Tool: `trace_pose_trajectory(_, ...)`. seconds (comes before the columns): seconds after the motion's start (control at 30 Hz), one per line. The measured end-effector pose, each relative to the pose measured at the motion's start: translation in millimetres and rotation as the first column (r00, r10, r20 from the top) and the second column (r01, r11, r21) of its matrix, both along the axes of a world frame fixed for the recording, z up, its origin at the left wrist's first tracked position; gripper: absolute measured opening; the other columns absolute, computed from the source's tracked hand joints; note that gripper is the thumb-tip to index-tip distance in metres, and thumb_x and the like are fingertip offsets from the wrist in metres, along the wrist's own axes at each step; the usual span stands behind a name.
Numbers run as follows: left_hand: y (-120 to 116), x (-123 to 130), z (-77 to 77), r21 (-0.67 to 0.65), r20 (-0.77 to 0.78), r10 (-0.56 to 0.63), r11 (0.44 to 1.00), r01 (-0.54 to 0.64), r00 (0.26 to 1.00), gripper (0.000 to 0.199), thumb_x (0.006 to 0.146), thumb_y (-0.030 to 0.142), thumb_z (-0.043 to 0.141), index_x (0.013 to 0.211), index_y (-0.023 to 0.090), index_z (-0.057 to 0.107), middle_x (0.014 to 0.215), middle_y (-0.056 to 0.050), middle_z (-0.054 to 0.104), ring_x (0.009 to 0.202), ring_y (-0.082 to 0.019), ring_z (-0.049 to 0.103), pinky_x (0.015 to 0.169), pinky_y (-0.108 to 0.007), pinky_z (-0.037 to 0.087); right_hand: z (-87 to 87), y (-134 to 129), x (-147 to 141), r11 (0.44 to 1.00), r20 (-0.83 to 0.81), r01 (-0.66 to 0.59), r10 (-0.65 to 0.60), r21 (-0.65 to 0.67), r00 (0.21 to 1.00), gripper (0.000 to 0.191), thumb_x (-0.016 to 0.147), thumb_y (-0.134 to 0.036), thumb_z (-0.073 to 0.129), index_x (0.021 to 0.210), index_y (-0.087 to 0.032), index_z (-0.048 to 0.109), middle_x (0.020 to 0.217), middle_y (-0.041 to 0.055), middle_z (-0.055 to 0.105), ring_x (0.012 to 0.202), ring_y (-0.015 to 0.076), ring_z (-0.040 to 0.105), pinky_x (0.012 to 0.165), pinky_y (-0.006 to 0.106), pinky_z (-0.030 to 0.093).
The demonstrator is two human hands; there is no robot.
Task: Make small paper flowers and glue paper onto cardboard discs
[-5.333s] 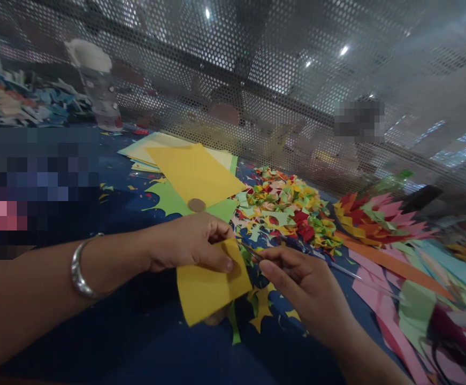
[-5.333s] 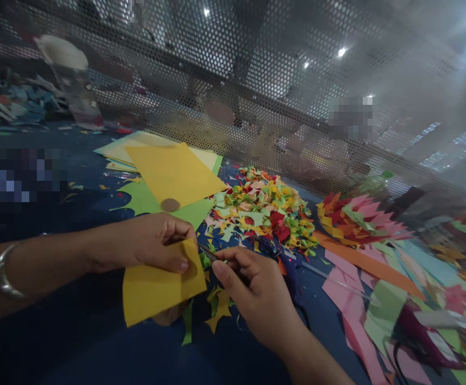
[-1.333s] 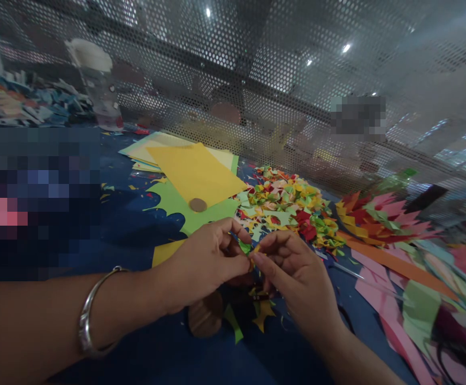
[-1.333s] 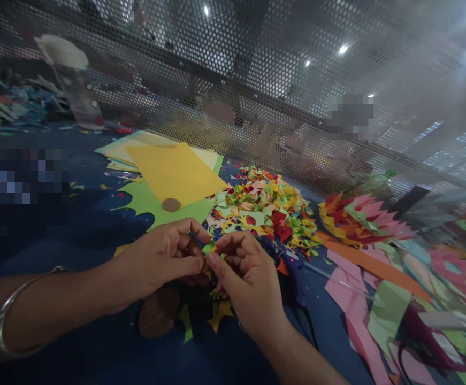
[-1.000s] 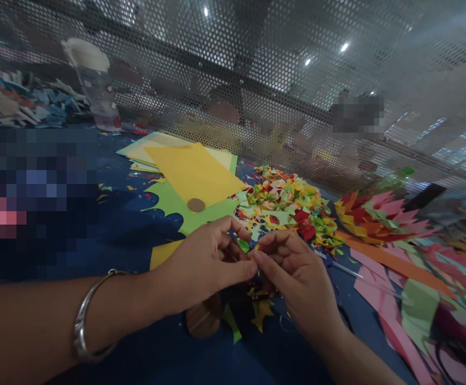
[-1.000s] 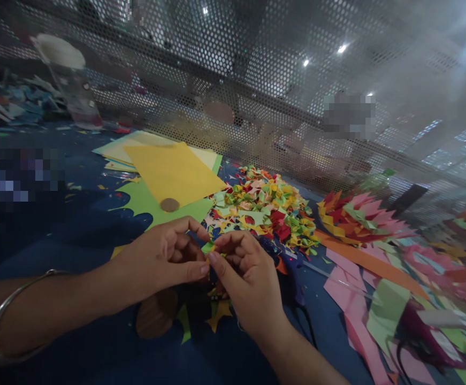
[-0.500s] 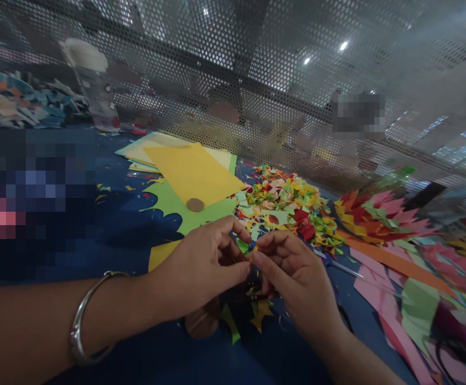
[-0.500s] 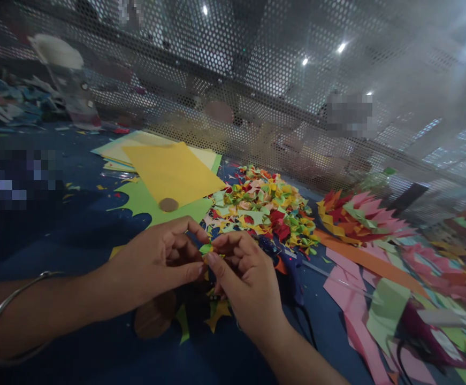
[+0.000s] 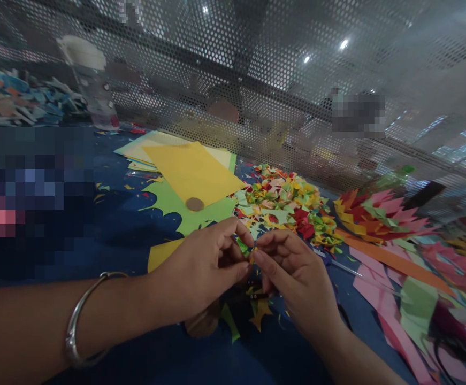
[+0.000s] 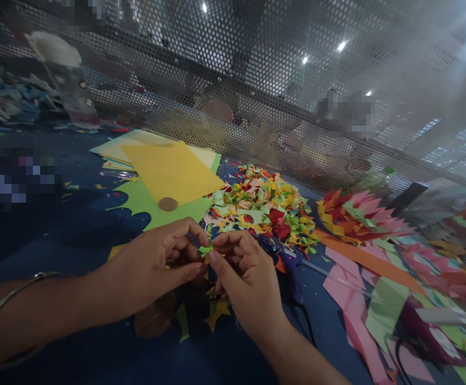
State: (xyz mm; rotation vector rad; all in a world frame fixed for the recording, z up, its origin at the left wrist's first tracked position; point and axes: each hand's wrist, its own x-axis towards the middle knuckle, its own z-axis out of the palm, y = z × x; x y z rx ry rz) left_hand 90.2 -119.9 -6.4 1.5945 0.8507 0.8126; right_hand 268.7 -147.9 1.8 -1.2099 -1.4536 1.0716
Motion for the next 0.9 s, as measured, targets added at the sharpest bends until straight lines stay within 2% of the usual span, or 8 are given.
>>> trace_pose_trajectory(0.23,0,0,-0.9,-0.050,-0.008,-0.023,0.999,0.022,1.000,0.026,0.081,0.023,0.064,0.103,0.025,0.051,0.068,0.005,0.063,0.063,-0.013,0.059,0.056,-0.023,0.042,-1.2,1,1,0.999,0.016,0.027,-0.027,0.031,0.999,0.018,0.088,-0.032,0.070,0.092,-0.020,0.059,0.076,-0.0043,0.061,0.044,0.0023,0.053,0.041,0.013,0.045)
trace_pose_trajectory(0.37,3,1,-4.0,-0.084,0.047,0.001,0.996,0.003,0.999,0.027,0.080,0.023,0.066,0.103,0.025,0.052,0.068,0.006,0.062,0.063,-0.012,0.059,0.057,-0.022,0.042,-0.7,1,1,0.998,0.057,0.027,-0.030,0.057,0.998,0.016,0.088,-0.031,0.069,0.092,-0.019,0.059,0.076,-0.0040,0.061,0.046,0.0028,0.053,0.042,0.013,0.048)
trace_pose_trajectory(0.5,6,3,-2.8,-0.152,0.094,-0.019,0.988,0.034,0.995,0.028,0.076,0.021,0.069,0.098,0.022,0.054,0.066,0.005,0.063,0.063,-0.013,0.060,0.058,-0.023,0.043,-1.7,1,1,0.997,0.080,0.035,-0.041,0.075,0.996,0.018,0.087,-0.033,0.070,0.093,-0.020,0.059,0.076,-0.0036,0.061,0.047,0.0040,0.054,0.042,0.014,0.048)
trace_pose_trajectory(0.57,7,3,-0.9,-0.213,0.112,-0.031,0.976,0.054,0.993,0.030,0.074,0.019,0.071,0.098,0.021,0.053,0.067,0.003,0.065,0.064,-0.014,0.063,0.061,-0.024,0.045,-1.1,0,1,0.995,0.073,0.065,-0.070,0.079,0.995,0.019,0.087,-0.034,0.070,0.092,-0.020,0.059,0.076,-0.0032,0.062,0.045,0.0037,0.054,0.040,0.014,0.047)
trace_pose_trajectory(0.7,8,3,1.0,-0.337,0.161,-0.018,0.939,0.072,0.987,0.031,0.073,0.018,0.073,0.099,0.018,0.055,0.065,0.002,0.068,0.063,-0.014,0.065,0.064,-0.025,0.049,2.0,-1,1,0.971,0.058,0.201,-0.210,0.131,0.976,0.018,0.086,-0.033,0.071,0.091,-0.019,0.060,0.072,-0.0028,0.064,0.042,0.0037,0.051,0.038,0.014,0.042)
trace_pose_trajectory(0.8,10,3,1.0,-0.428,0.219,0.042,0.902,0.057,0.975,0.028,0.076,0.019,0.075,0.098,0.015,0.059,0.065,0.002,0.068,0.062,-0.011,0.065,0.064,-0.022,0.050,3.8,-1,6,0.949,0.068,0.238,-0.257,0.207,0.964,0.015,0.089,-0.032,0.068,0.093,-0.020,0.060,0.075,-0.0012,0.067,0.043,0.0054,0.053,0.039,0.016,0.043)
trace_pose_trajectory(0.9,13,3,2.1,-0.493,0.270,0.127,0.870,0.024,0.955,0.019,0.075,0.017,0.076,0.089,0.012,0.063,0.067,0.001,0.068,0.063,-0.008,0.065,0.064,-0.018,0.050,5.7,-1,11,0.932,0.096,0.247,-0.280,0.266,0.955,0.014,0.092,-0.032,0.065,0.097,-0.021,0.060,0.077,-0.0004,0.069,0.043,0.0057,0.054,0.039,0.017,0.044)
